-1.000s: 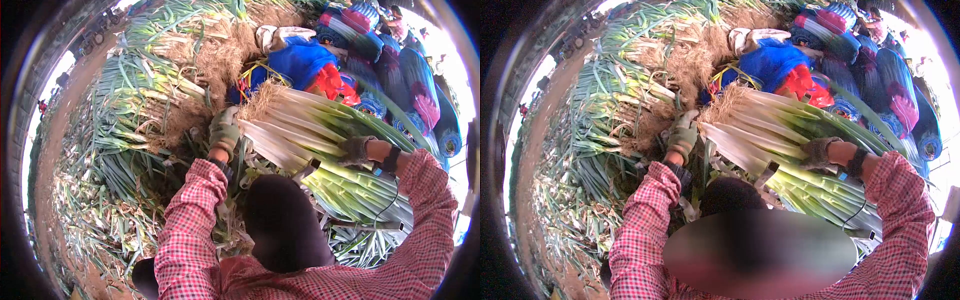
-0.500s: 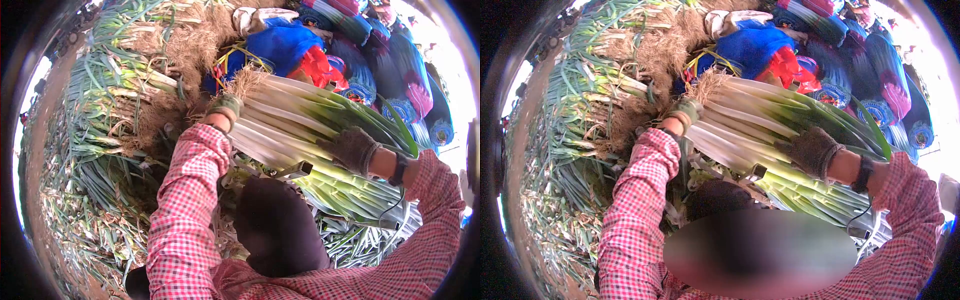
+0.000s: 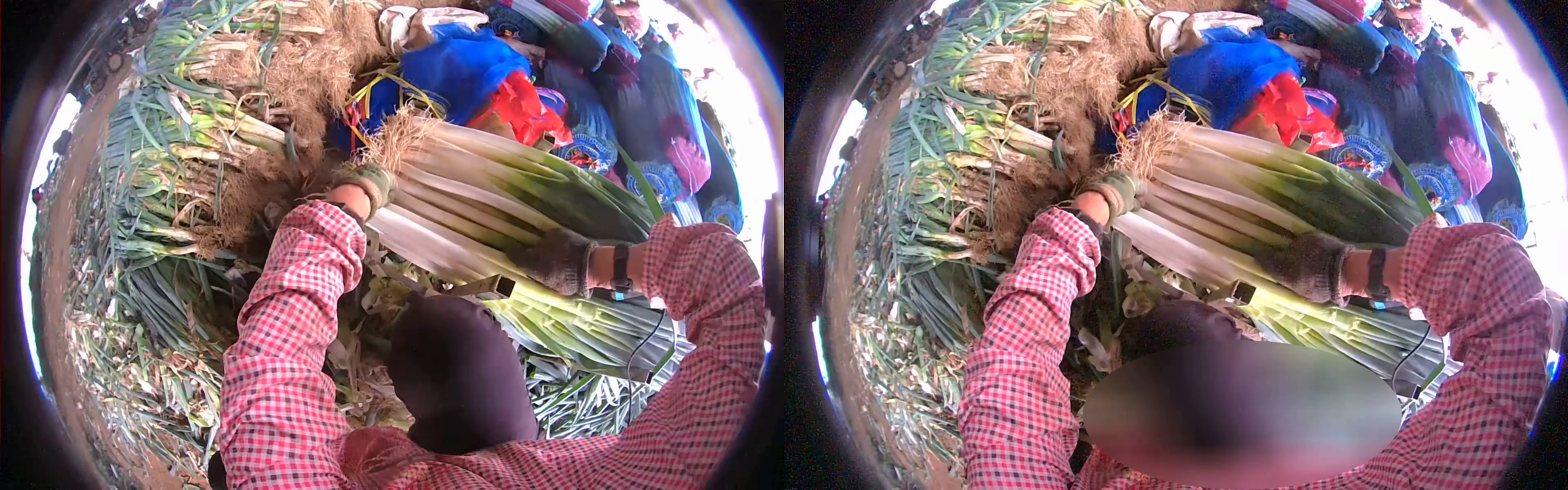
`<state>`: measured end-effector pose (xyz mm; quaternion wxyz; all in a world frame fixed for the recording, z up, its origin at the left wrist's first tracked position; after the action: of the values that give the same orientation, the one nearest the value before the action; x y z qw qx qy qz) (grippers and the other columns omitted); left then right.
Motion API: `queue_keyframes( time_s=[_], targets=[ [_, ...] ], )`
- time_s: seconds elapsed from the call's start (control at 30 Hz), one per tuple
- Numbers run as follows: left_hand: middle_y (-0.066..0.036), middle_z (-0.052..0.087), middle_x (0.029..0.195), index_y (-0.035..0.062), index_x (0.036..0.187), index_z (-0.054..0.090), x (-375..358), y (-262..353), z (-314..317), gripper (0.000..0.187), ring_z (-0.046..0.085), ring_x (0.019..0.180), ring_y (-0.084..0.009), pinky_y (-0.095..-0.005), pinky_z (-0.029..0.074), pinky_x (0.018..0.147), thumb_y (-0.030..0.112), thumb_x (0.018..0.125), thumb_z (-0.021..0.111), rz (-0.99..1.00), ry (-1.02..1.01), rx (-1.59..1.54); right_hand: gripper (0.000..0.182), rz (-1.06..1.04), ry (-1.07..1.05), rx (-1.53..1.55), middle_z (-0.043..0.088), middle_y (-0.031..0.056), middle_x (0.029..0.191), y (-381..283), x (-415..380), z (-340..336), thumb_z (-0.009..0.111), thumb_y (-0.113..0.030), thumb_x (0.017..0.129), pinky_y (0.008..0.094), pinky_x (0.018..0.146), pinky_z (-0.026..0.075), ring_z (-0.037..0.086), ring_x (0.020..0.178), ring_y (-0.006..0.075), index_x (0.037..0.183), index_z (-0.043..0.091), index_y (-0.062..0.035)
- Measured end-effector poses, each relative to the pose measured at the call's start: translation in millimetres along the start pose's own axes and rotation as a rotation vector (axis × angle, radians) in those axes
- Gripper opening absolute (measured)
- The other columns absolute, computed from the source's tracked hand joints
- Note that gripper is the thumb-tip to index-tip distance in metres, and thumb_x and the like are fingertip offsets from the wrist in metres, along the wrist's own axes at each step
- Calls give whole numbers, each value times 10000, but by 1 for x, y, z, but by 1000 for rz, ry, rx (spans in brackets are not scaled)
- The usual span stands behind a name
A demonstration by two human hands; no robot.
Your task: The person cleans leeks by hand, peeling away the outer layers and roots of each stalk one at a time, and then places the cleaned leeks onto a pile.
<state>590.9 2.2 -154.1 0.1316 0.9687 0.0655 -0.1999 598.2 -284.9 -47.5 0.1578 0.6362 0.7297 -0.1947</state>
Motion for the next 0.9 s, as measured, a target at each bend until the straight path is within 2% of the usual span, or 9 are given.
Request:
queue_keyframes(
  time_s=[0.33, 0.37, 0.43, 0.5, 0.6, 0.63, 0.73, 0.8, 0.9],
  targets=[
    [-147, 616, 1022, 29, 1044, 598, -34, 8, -9, 304, 574, 989, -305, -374, 451, 863, 136, 760, 585, -248, 466, -549, 363, -75, 116, -141, 610, 141, 822, 1, 1, 13, 467, -190, 816, 409, 620, 516, 622, 712, 312, 1146, 476, -39],
    [-159, 603, 1041, 24, 1029, 592, -77, 21, -27, 256, 573, 997, -296, -349, 453, 863, 87, 783, 557, 1, 713, -429, 351, -51, 143, -120, 606, 166, 916, -2, 1, 8, 460, -215, 848, 431, 693, 511, 614, 788, 343, 1167, 470, -69],
    [-159, 599, 1034, 24, 1015, 593, -166, 29, -43, 232, 573, 983, -306, -335, 457, 857, 64, 791, 549, 94, 1043, -507, 342, -33, 109, -94, 596, 174, 974, -10, 2, 1, 449, -238, 863, 439, 740, 498, 601, 847, 351, 1168, 471, -83],
    [-86, 614, 975, 44, 1017, 603, -217, -3, -25, 218, 586, 934, -189, -302, 470, 815, 69, 801, 585, 102, 1054, -658, 346, -43, 100, -85, 567, 175, 1116, 26, 20, 41, 410, -275, 888, 425, 846, 461, 556, 1011, 338, 1177, 489, -101],
    [-14, 639, 890, 114, 990, 636, -343, -39, -24, 178, 593, 786, -139, -302, 487, 699, 172, 823, 616, -38, 1264, -429, 334, 198, -398, -85, 591, 154, 1094, 76, 59, 43, 446, -288, 857, 406, 835, 462, 568, 1009, 292, 1047, 579, -48],
    [1, 637, 890, 106, 976, 639, -382, -55, -22, 173, 573, 803, -101, -276, 476, 721, 165, 814, 627, -180, 1217, -687, 319, 215, -460, -211, 606, 154, 1059, 58, 69, 13, 465, -285, 843, 409, 813, 470, 581, 981, 292, 988, 606, -38],
    [-51, 640, 918, 84, 1020, 623, -495, -105, 4, 211, 586, 849, -142, -270, 478, 779, 171, 827, 616, -589, 1189, -803, 286, 88, -234, -469, 638, 159, 942, -12, 116, -96, 492, -270, 818, 424, 754, 487, 613, 888, 304, 876, 642, -33],
    [-121, 590, 1077, -38, 1167, 503, -562, -114, 14, 362, 576, 982, -227, -298, 477, 877, 167, 876, 568, -246, 1626, -1588, 269, 103, 22, -547, 652, 162, 846, -59, 158, -146, 509, -259, 800, 436, 703, 495, 633, 806, 311, 807, 659, -36],
    [-147, 587, 1069, -68, 1124, 498, -621, -106, 39, 302, 586, 972, -245, -335, 479, 925, 106, 880, 542, -40, 1849, -1772, 244, -156, 256, -391, 644, 138, 736, -139, 221, -168, 544, -250, 766, 413, 637, 499, 641, 733, 295, 754, 652, -32]
  ],
)
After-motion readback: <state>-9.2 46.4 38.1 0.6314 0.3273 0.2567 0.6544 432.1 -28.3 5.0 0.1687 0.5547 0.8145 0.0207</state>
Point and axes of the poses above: each hand's wrist, its own x-axis towards the middle knuckle, its own z-axis out of the palm, y = z × x, the point moved 6 cm from there along x, towards the middle knuckle
